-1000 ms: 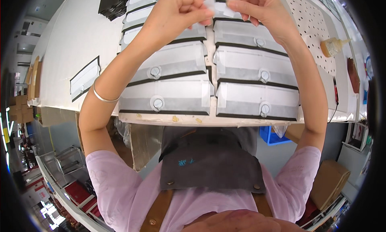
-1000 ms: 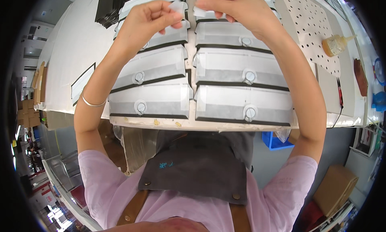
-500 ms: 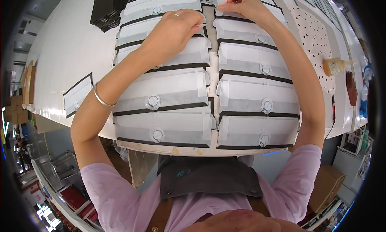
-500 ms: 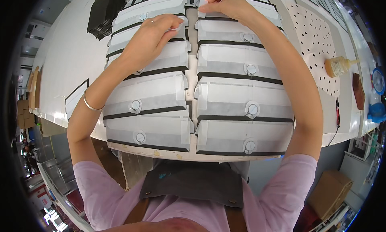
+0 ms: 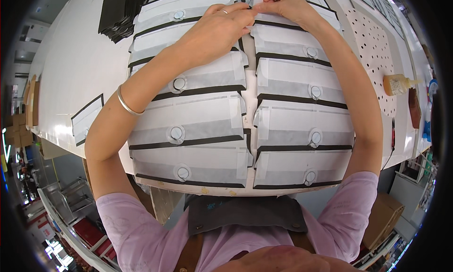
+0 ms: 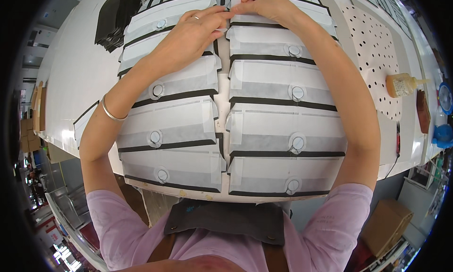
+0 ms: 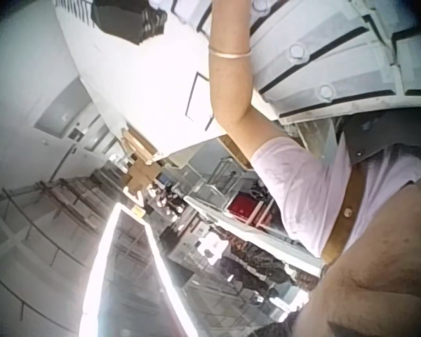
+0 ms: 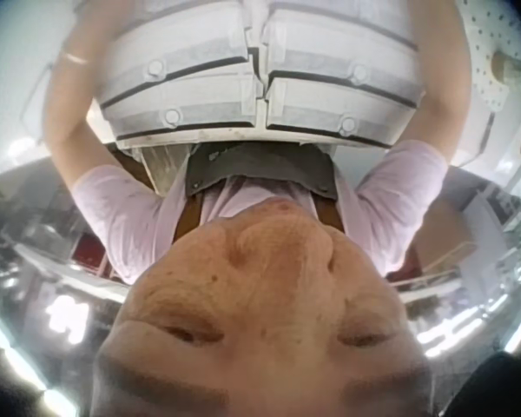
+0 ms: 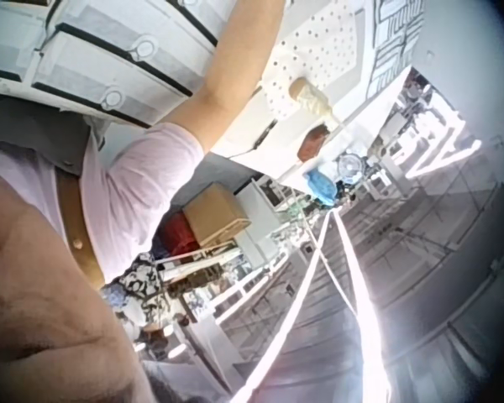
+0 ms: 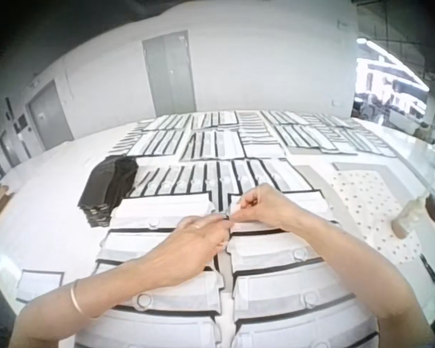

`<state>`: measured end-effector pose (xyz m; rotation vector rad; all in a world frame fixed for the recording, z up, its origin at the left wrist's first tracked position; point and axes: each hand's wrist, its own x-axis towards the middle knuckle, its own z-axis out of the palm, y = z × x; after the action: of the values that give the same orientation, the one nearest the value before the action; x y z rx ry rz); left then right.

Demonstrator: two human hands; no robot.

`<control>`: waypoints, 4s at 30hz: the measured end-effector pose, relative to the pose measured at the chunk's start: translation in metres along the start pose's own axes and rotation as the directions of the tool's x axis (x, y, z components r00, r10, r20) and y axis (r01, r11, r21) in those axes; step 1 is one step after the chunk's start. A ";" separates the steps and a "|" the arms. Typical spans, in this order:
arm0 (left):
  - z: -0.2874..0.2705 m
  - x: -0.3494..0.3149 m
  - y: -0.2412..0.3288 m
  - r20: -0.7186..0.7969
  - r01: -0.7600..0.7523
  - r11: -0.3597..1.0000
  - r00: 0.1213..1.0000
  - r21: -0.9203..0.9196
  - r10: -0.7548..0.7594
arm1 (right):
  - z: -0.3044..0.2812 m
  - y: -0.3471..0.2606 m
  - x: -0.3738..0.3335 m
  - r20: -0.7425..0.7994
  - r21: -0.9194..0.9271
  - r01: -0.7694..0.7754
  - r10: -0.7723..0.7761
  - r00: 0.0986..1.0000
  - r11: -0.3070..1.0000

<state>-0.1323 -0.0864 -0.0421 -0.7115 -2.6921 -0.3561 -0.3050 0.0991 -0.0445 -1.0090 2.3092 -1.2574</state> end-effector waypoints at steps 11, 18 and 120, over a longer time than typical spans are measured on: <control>-0.002 0.009 0.006 0.053 -0.031 0.993 0.998 0.110 0.026 | -0.001 -0.010 -0.013 -0.139 -0.349 0.361 -0.429 0.893 0.865; -0.003 0.010 0.004 0.063 -0.029 0.993 0.998 0.117 0.022 | -0.001 -0.013 -0.036 0.201 -0.832 0.451 -0.582 0.788 0.323; -0.050 -0.026 0.047 0.089 0.106 0.989 0.989 0.106 -0.115 | 0.002 -0.081 -0.260 0.167 -0.534 0.383 -0.351 0.922 0.753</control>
<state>-0.0741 -0.0736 0.0010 -0.5647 -2.8236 -0.2160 -0.0875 0.2542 0.0087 -1.7414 2.5751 -0.6296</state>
